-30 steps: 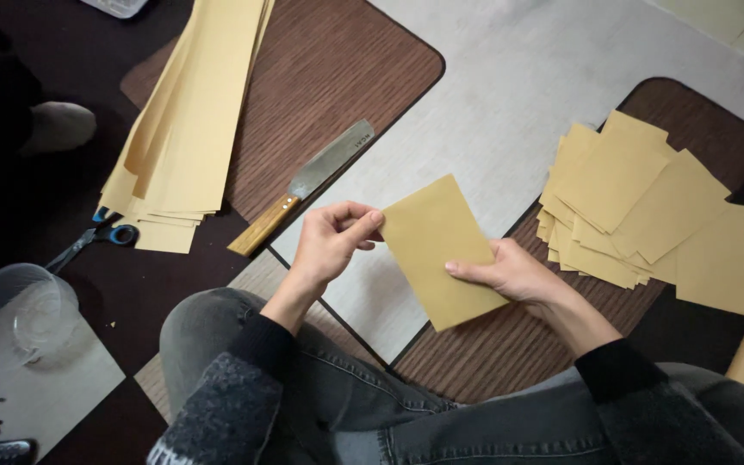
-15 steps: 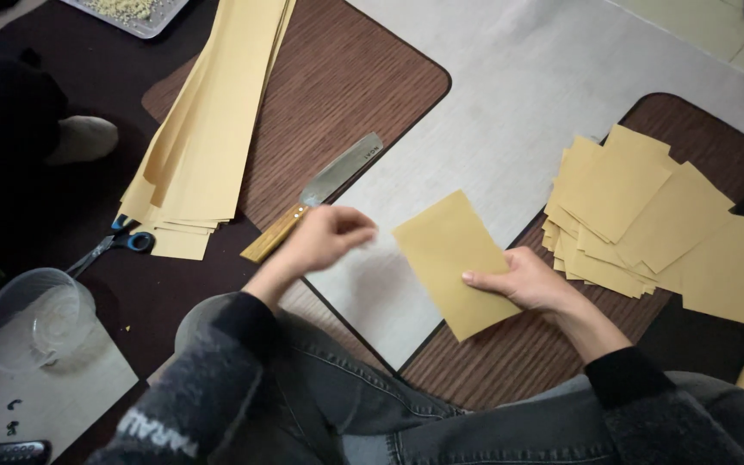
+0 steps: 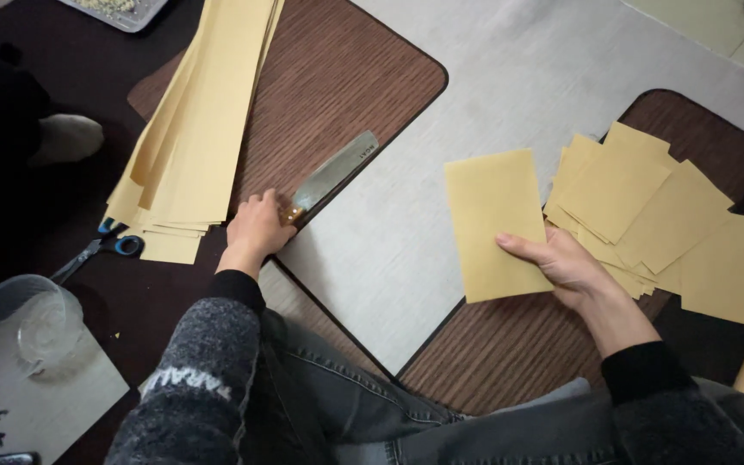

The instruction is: Folding and cutting yellow paper sheets using a knife while sitting on the floor

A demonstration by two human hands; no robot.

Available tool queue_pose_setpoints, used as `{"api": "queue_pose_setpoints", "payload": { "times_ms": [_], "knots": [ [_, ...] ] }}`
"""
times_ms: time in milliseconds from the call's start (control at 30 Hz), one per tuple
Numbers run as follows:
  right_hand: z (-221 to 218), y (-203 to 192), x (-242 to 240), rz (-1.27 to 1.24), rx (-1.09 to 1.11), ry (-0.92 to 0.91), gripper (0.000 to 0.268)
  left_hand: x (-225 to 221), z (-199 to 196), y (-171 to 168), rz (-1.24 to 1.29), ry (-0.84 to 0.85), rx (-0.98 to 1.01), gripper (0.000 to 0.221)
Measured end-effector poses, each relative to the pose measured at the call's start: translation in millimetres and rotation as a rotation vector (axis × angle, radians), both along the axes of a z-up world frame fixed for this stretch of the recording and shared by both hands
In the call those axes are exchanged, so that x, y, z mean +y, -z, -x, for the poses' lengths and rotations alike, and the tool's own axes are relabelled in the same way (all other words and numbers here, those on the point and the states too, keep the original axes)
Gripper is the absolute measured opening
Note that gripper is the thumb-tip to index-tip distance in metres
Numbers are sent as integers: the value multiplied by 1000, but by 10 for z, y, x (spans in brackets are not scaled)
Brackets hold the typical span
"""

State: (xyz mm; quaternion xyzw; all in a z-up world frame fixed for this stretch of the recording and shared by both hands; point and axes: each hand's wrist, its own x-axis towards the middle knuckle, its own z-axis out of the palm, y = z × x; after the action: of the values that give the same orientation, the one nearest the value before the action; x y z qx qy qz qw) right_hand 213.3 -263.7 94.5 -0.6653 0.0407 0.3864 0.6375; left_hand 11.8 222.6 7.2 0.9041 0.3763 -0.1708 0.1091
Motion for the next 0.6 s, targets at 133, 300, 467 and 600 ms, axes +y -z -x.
{"api": "queue_pose_setpoints", "payload": {
  "times_ms": [133,300,467,600],
  "knots": [
    [-20,50,-7,-7,-14,-30,31,-53,15,-5,3,31,6,87],
    [-159,239,-113,20,33,-102,31,-135,-17,-68,-31,30,-152,73],
    [-163,220,-166,-63,28,-43,28,-392,-12,-527,26,-44,-232,55],
    [-233,215,-240,-134,21,-47,26,-687,33,-979,-5,12,-265,52]
  ]
}}
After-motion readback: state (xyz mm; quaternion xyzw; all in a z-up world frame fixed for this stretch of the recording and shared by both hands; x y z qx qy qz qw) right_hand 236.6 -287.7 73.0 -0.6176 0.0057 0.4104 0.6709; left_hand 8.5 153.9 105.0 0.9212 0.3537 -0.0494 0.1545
